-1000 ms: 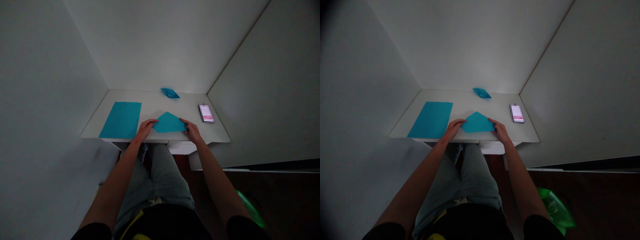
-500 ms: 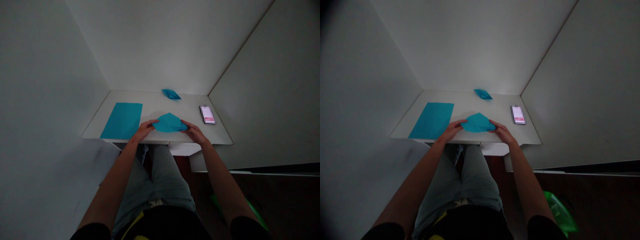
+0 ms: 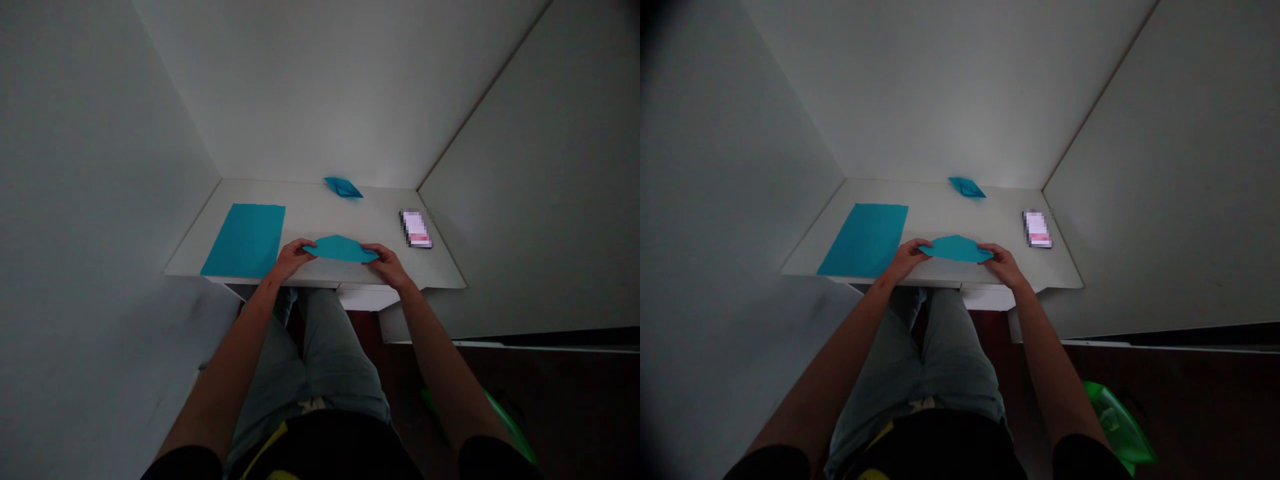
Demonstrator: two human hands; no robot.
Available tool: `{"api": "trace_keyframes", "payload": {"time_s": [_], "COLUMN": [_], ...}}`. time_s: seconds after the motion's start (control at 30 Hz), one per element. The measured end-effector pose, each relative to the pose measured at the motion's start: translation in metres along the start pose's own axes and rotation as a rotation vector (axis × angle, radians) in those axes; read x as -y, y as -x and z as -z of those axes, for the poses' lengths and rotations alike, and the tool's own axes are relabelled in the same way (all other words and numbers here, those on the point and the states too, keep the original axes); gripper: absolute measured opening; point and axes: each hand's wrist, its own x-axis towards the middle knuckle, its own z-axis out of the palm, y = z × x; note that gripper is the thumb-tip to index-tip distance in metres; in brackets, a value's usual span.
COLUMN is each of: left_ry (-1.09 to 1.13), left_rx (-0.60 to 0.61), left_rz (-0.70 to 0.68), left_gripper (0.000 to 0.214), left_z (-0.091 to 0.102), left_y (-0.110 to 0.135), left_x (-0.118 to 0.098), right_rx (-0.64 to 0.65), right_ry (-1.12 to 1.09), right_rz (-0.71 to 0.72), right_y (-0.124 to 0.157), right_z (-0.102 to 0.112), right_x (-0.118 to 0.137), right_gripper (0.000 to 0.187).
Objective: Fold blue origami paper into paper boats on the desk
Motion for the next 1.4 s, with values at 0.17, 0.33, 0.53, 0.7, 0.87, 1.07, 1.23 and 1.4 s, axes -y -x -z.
{"api": "trace_keyframes", "payload": {"time_s": [0.17, 0.33, 0.53, 0.7, 0.87, 1.07, 1.23, 1.4], "left_ry": [-0.113, -0.189, -0.122, -0.140, -0.105, -0.026, 0.060, 0.082], "left_rx": [-0.016, -0.049, -0.059, -0.091, -0.109, -0.108, -0.111, -0.156], "left_rz": [-0.033, -0.067, -0.058, -0.068, -0.057, -0.043, -0.056, -0.031], "left_gripper": [0.039, 0.041, 0.048, 0.049, 0.054, 0.055, 0.061, 0.061], "left_z": [-0.008, -0.010, -0.012, -0.012, -0.012, -0.012, -0.014, -0.015], "left_y": [0.002, 0.002, 0.001, 0.001, 0.000, -0.004, -0.006, -0.006], "left_x": [-0.004, -0.004, -0.003, -0.003, 0.000, 0.006, 0.008, 0.007], "right_rx": [-0.014, -0.010, -0.016, 0.047, -0.030, -0.108, -0.133, -0.166], "right_ry": [0.150, 0.191, 0.213, 0.207, 0.266, 0.222, 0.089, 0.094], "right_rz": [0.017, 0.048, 0.048, 0.048, 0.067, 0.039, 0.033, 0.071], "right_y": [0.002, 0.002, 0.003, 0.004, 0.003, 0.001, -0.001, -0.002], "right_z": [-0.007, -0.011, -0.011, -0.013, -0.012, -0.010, -0.012, -0.012], "right_x": [0.000, 0.002, 0.007, 0.011, 0.011, 0.005, 0.000, -0.005], "right_gripper": [0.034, 0.038, 0.040, 0.041, 0.051, 0.056, 0.062, 0.060]}}
